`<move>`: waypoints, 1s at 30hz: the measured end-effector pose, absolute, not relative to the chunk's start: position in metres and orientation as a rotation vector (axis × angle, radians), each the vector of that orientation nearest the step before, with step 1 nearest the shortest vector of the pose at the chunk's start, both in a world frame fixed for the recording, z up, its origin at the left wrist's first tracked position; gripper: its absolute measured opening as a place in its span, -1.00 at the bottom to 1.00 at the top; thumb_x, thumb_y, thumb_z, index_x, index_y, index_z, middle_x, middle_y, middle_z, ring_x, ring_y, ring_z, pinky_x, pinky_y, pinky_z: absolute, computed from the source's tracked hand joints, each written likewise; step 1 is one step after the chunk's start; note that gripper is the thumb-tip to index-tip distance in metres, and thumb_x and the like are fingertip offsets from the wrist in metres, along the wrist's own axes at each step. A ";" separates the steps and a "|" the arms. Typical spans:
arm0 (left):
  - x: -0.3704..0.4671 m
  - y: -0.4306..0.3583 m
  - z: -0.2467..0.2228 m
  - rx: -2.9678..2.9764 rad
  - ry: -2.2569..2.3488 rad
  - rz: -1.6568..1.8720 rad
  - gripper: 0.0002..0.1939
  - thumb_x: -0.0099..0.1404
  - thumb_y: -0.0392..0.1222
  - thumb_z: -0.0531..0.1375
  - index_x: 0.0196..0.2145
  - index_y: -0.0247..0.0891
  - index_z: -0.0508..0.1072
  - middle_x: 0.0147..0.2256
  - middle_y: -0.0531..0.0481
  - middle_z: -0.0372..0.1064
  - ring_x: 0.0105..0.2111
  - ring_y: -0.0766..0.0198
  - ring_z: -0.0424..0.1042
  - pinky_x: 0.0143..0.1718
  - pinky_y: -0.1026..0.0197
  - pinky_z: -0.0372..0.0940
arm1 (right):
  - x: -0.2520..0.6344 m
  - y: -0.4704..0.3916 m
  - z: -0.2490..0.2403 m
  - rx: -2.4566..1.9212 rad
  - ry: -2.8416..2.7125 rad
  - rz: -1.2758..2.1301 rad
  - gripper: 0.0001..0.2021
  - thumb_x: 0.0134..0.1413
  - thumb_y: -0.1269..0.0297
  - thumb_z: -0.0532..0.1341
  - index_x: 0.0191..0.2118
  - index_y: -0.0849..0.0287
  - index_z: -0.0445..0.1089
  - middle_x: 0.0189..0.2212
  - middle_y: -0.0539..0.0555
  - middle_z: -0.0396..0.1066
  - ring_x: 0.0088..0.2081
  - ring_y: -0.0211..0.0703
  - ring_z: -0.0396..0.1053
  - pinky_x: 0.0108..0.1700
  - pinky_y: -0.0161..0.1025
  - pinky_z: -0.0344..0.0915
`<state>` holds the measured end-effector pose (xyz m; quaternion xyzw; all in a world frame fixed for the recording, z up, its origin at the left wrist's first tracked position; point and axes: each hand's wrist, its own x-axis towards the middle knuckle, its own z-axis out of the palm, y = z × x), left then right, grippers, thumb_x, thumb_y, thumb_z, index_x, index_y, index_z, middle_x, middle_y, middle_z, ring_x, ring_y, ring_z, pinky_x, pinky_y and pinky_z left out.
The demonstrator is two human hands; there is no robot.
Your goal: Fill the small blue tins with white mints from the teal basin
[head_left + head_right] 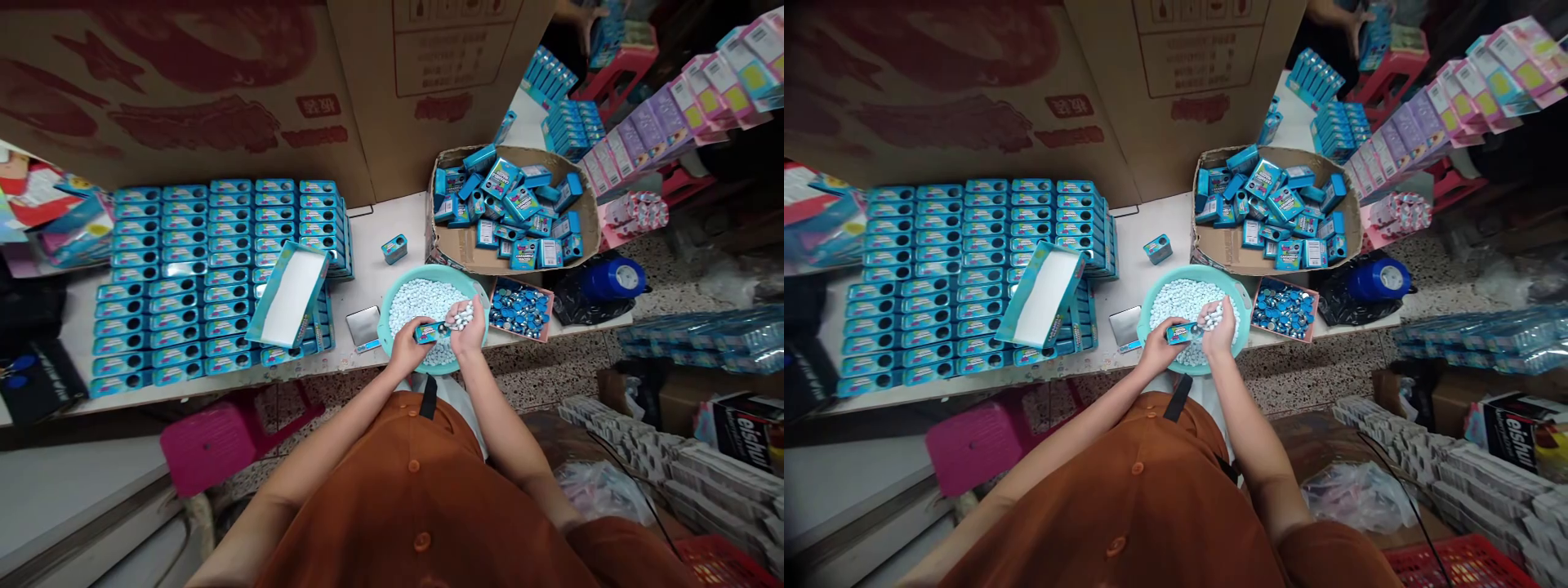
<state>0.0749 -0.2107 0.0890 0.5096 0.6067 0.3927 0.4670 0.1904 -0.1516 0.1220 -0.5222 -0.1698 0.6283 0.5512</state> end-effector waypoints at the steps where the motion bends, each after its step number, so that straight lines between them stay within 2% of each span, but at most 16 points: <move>1: 0.076 -0.210 0.088 1.241 1.489 0.968 -0.60 -0.03 -0.40 0.21 -0.18 -0.19 0.43 -0.19 -0.01 0.45 -0.16 0.12 0.43 -0.12 0.09 0.31 | 0.191 -0.152 0.123 -1.233 -0.408 1.483 -0.56 0.06 -0.14 0.05 -0.60 0.11 0.10 -0.67 -0.09 0.11 -0.65 -0.37 0.11 -0.59 -0.36 0.14; 6: 0.084 -0.209 0.093 1.323 1.499 0.990 -0.61 -0.03 -0.41 0.21 -0.20 -0.17 0.43 -0.17 -0.02 0.44 -0.12 0.10 0.41 -0.08 0.06 0.28 | 0.192 -0.155 0.128 -1.226 -0.479 1.436 -0.59 0.07 -0.08 0.08 -0.59 0.12 0.14 -0.65 -0.07 0.18 -0.61 -0.35 0.19 -0.54 -0.35 0.18; 11: 0.089 -0.208 0.095 1.268 1.474 1.010 -0.63 -0.01 -0.38 0.22 -0.19 -0.17 0.42 -0.16 -0.03 0.44 -0.12 0.10 0.42 -0.09 0.08 0.29 | 0.194 -0.151 0.129 -1.246 -0.510 1.397 -0.56 0.09 -0.11 0.05 -0.61 0.11 0.10 -0.67 -0.09 0.12 -0.60 -0.33 0.19 -0.51 -0.32 0.23; 17: 0.095 -0.206 0.086 1.166 1.435 1.048 -0.63 -0.02 -0.37 0.24 -0.20 -0.20 0.42 -0.18 -0.02 0.43 -0.12 0.13 0.42 -0.08 0.09 0.30 | 0.197 -0.146 0.128 -1.238 -0.519 1.386 -0.55 0.10 -0.09 0.07 -0.62 0.11 0.03 -0.70 -0.13 0.00 -0.67 -0.38 0.08 -0.59 -0.35 0.11; 25: 0.101 -0.199 0.085 1.224 1.434 1.194 -0.62 -0.05 -0.46 0.18 -0.24 -0.18 0.43 -0.17 -0.02 0.45 -0.09 0.13 0.41 0.00 0.04 0.26 | 0.196 -0.142 0.131 -1.209 -0.534 1.390 -0.57 0.09 -0.03 0.11 -0.63 0.11 0.05 -0.72 -0.14 0.01 -0.67 -0.37 0.12 -0.58 -0.34 0.14; 30: 0.105 -0.197 0.074 1.153 1.510 1.068 -0.65 -0.05 -0.42 0.21 -0.25 -0.20 0.43 -0.23 -0.01 0.45 -0.16 0.14 0.43 -0.11 0.09 0.31 | 0.201 -0.133 0.109 -1.287 -0.403 1.415 -0.58 0.06 -0.01 0.14 -0.62 0.12 0.04 -0.71 -0.16 -0.02 -0.69 -0.42 0.00 -0.67 -0.40 -0.01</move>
